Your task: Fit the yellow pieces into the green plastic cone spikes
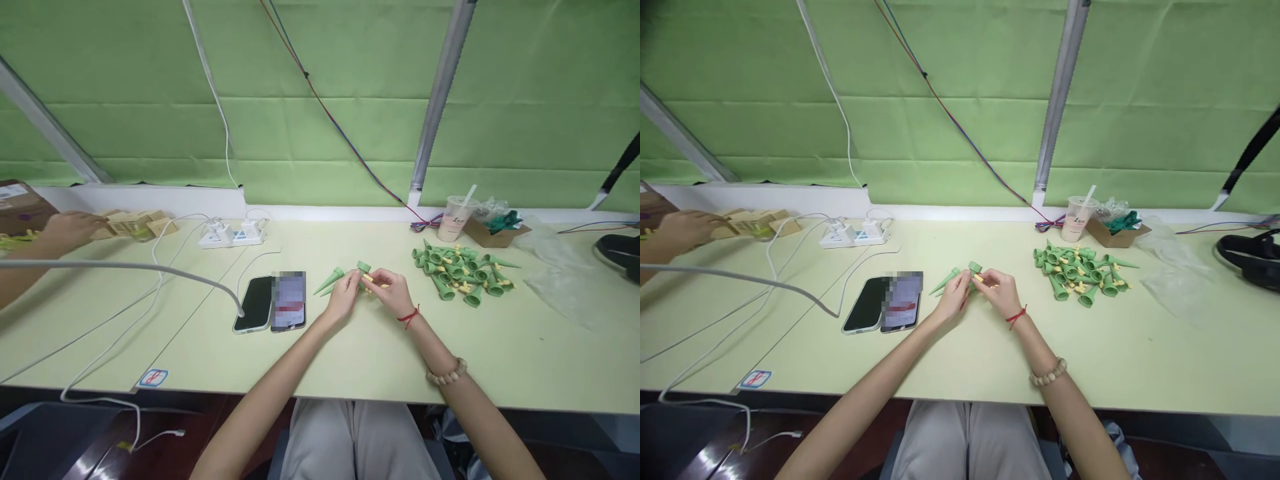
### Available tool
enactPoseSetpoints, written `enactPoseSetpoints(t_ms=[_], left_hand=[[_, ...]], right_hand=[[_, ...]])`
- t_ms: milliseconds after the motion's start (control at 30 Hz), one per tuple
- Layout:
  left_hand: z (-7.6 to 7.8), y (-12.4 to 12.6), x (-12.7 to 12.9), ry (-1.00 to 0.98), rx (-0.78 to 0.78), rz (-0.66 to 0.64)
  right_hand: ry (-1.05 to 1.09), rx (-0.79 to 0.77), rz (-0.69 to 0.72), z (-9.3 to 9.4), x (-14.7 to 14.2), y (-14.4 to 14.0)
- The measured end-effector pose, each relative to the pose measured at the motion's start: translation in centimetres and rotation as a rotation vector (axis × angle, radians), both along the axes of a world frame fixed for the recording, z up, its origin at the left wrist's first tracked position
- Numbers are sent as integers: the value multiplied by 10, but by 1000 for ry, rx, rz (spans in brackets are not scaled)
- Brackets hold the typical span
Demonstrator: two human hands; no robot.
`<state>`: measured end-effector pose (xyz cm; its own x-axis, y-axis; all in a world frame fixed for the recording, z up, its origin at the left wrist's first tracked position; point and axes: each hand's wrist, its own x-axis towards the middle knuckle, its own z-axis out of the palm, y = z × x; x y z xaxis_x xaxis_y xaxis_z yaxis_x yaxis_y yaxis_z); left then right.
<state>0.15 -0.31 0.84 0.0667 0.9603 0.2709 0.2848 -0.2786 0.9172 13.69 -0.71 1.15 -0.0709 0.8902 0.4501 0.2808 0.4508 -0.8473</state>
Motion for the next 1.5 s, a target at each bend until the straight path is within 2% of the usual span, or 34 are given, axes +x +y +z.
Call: enactPoseSetpoints(t_ms=[100, 167, 300, 433, 533, 600, 700, 800, 867, 933, 1000, 1067, 1133, 1233, 1300, 1400, 1500], left_hand=[[1, 1, -2, 14, 26, -73], [1, 1, -3, 8, -8, -108], [-1, 3, -6, -79, -78, -193], [-2, 4, -9, -105, -36, -230], [3, 2, -12, -78, 43, -252], [7, 0, -14, -45, 110, -250], [10, -1, -18, 35, 170, -205], [6, 1, -20, 133, 193, -118], [1, 2, -21, 209, 196, -48], [-5, 2, -19, 255, 187, 10], [-9, 3, -18, 246, 182, 42], [-10, 4, -17, 186, 176, 58], [-8, 5, -17, 94, 165, 50], [-4, 8, -17, -21, 160, -11], [-1, 8, -17, -44, 160, -49], [2, 6, -16, -16, 168, -81], [3, 3, -14, 49, 198, -39]], right_hand=[[-120, 77, -21, -1, 4, 2], [-73, 23, -16, -1, 3, 3], [239, -299, 64, -1, -2, 6], [477, -602, 261, -1, 0, 5], [557, -736, 414, -2, 3, 3], [614, -781, 467, -4, 2, 3], [675, -793, 454, -6, -3, 4], [625, -731, 303, -8, -10, 5], [500, -590, 133, -11, -14, 6], [348, -375, -36, -14, -17, 4], [242, -198, -130, -16, -21, 2], [248, -193, -107, -14, -24, 0], [374, -366, 4, -10, -25, -1], [616, -697, 241, -4, -22, -2], [711, -813, 354, -2, -20, -1], [727, -817, 360, -3, -16, 1], [532, -608, 207, -5, -16, 2]])
